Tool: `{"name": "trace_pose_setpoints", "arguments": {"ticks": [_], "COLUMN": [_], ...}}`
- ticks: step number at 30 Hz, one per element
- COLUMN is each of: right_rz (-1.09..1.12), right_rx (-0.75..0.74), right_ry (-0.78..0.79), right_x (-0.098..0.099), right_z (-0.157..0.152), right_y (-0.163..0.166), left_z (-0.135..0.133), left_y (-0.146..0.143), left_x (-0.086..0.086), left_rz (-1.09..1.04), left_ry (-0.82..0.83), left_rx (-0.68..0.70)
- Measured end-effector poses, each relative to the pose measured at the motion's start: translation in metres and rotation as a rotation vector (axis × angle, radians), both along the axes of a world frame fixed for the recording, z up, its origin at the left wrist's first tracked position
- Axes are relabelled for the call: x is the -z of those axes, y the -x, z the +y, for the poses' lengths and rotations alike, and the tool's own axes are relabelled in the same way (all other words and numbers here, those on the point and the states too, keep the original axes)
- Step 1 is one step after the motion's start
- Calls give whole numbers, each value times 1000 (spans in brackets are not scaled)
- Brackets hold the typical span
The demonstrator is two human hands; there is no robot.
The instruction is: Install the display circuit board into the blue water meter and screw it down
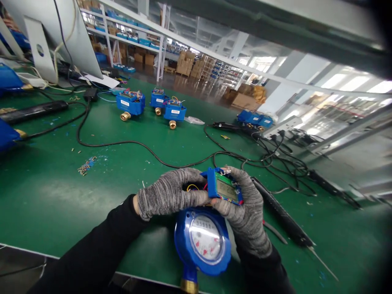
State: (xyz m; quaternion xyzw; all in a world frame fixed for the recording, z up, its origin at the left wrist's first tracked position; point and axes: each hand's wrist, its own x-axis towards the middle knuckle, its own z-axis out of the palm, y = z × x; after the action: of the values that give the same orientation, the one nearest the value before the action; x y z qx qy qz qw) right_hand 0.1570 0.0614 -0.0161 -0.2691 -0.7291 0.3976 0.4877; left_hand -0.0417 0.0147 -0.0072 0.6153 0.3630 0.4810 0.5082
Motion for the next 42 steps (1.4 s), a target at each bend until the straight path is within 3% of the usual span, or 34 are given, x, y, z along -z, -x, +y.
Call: {"name": "trace_pose_setpoints", "arguments": {"ticks": [4,11,16,20,24,29,36,39,42], "right_rz": [-19,-34,-56,-50,-75,-161,-170,-162,-156], "right_rx": [6,9,3,-51,-56,-17,5,-10,-15], "right_ry": [-10,-18,11,69,114,88,62,68,99], "right_x": [-2,5,5,-2,-3,4,6,6,6], "right_z": [-2,1,0,0,2,5,8,10,10], "right_y": [1,-4,-7,-4,-4,-8,-8,-10,-10], "left_z": [-1,4,7,7,5,4,7,8,10], "left_y": [-3,5,18,33,40,37,20,15,16], "left_x": [1,-1,-4,-6,-4,-2,5,10,16], "left_rz": [-75,-318,-282,-89,85,123,-196,-293,-249], "left_ry": [-19,191,220,76,-26,-74,163,238,197], "left_rx": [-41,45,183,304,193,88,-53,14,11]}}
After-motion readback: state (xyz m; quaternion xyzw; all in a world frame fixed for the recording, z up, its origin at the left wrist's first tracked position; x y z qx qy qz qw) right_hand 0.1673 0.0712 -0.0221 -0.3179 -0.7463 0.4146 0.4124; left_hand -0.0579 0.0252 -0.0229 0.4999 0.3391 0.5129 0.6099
